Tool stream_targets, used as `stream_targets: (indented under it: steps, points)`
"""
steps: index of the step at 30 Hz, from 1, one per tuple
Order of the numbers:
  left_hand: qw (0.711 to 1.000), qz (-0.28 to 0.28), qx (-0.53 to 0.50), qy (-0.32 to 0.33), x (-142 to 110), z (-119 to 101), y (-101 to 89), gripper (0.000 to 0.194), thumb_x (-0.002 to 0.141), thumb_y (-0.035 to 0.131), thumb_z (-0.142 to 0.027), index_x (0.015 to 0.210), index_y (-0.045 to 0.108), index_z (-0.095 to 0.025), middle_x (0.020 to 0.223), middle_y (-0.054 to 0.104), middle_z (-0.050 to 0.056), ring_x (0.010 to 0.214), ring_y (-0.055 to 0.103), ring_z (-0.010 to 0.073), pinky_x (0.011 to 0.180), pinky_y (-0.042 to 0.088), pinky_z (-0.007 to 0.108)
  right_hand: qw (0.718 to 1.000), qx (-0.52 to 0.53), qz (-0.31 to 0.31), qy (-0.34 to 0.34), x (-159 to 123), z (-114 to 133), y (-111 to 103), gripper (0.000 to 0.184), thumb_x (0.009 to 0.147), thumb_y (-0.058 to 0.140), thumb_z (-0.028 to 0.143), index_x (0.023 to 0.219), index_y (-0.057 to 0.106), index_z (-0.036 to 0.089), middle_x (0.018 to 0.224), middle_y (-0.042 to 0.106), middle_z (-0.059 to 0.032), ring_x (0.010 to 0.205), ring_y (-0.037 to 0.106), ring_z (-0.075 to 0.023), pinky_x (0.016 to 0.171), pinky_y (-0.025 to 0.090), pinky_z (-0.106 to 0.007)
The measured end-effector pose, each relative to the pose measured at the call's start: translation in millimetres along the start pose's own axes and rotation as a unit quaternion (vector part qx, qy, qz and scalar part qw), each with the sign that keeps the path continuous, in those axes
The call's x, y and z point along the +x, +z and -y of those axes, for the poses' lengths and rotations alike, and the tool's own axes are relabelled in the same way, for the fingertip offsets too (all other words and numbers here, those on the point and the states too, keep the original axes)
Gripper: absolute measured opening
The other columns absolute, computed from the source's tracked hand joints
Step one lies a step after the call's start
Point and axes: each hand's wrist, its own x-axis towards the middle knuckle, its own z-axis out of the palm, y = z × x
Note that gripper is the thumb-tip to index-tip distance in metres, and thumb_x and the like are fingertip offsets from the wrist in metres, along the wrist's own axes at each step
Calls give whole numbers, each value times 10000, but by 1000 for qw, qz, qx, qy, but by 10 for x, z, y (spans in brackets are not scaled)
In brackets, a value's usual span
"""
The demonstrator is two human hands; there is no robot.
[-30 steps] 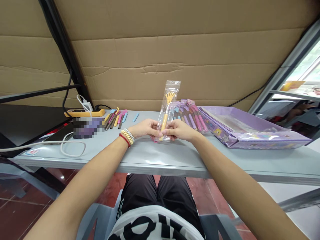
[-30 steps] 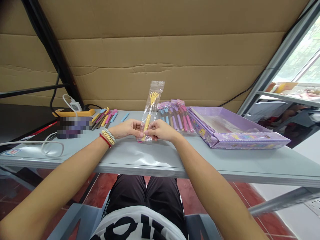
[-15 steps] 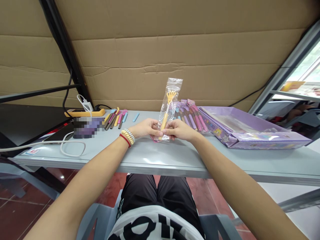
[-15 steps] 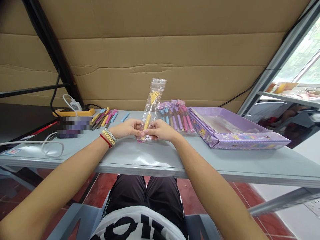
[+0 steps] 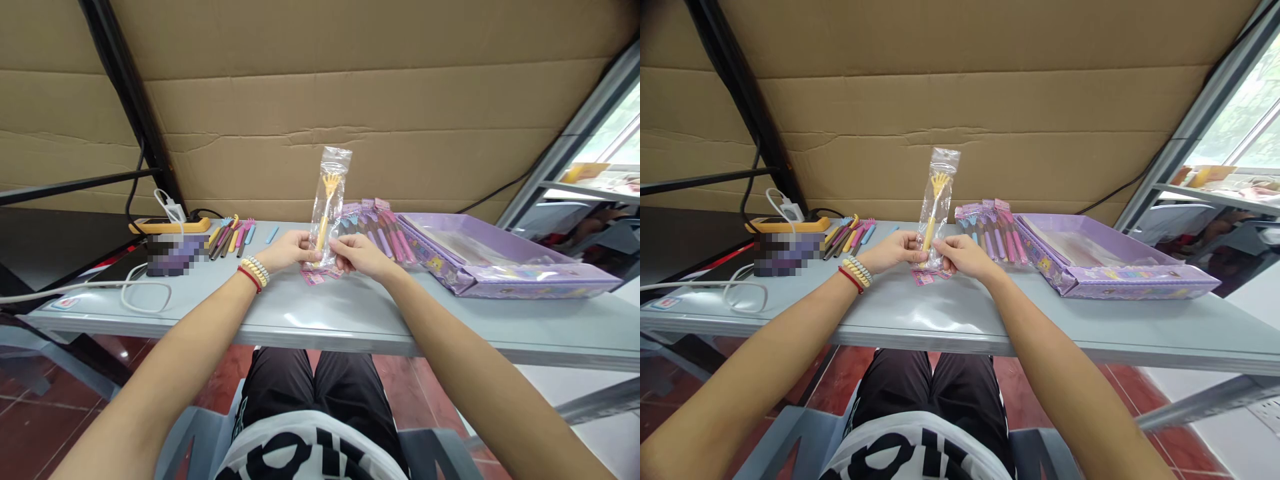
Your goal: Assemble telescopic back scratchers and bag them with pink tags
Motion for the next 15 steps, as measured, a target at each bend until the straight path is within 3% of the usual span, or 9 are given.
stream_targets:
  steps: [2, 5, 8, 11, 15]
  points:
    - [998, -48, 38, 4, 4, -6, -32, 378, 645, 765, -322, 920, 609, -116, 695, 634, 12, 602, 562, 108, 581, 444, 243, 992, -108, -59, -9, 7, -6, -7, 477, 845, 493, 587, 621, 519, 166, 518, 541, -3, 460, 438, -96, 493, 321, -242]
    - [982, -132, 138, 19, 5, -9, -70, 245, 707, 695, -290, 859, 595, -126, 675, 632, 10, 582, 548, 108, 568, 425, 243, 954, -280, -109, -16, 11, -13, -19, 337, 838, 562, 415, 616, 556, 160, 579, 590, -11, 543, 471, -111, 539, 303, -251]
    - [932, -208, 297, 31, 8, 14, -93, 154, 726, 661, -243, 829, 615, -139, 706, 659, 17, 651, 582, 134, 644, 440, 262, 941, -325, -99, -3, 11, -28, -14, 221, 830, 576, 333, 697, 609, 159, 663, 645, -12, 615, 534, -126, 572, 329, -247]
    - [882, -233, 409, 26, 13, 57, -109, 170, 732, 655, -224, 887, 652, -155, 749, 685, 21, 715, 612, 157, 714, 451, 274, 929, -361, -76, -18, 15, -63, 10, 191, 841, 574, 327, 799, 654, 158, 773, 680, -34, 732, 593, -160, 648, 380, -252]
    - [863, -228, 451, 13, 14, 93, -127, 231, 754, 639, -226, 975, 656, -160, 823, 708, 37, 770, 637, 176, 732, 461, 275, 906, -415, -34, -72, 25, -129, 59, 293, 873, 571, 358, 1049, 670, 146, 1036, 668, -102, 1014, 578, -239, 831, 409, -297]
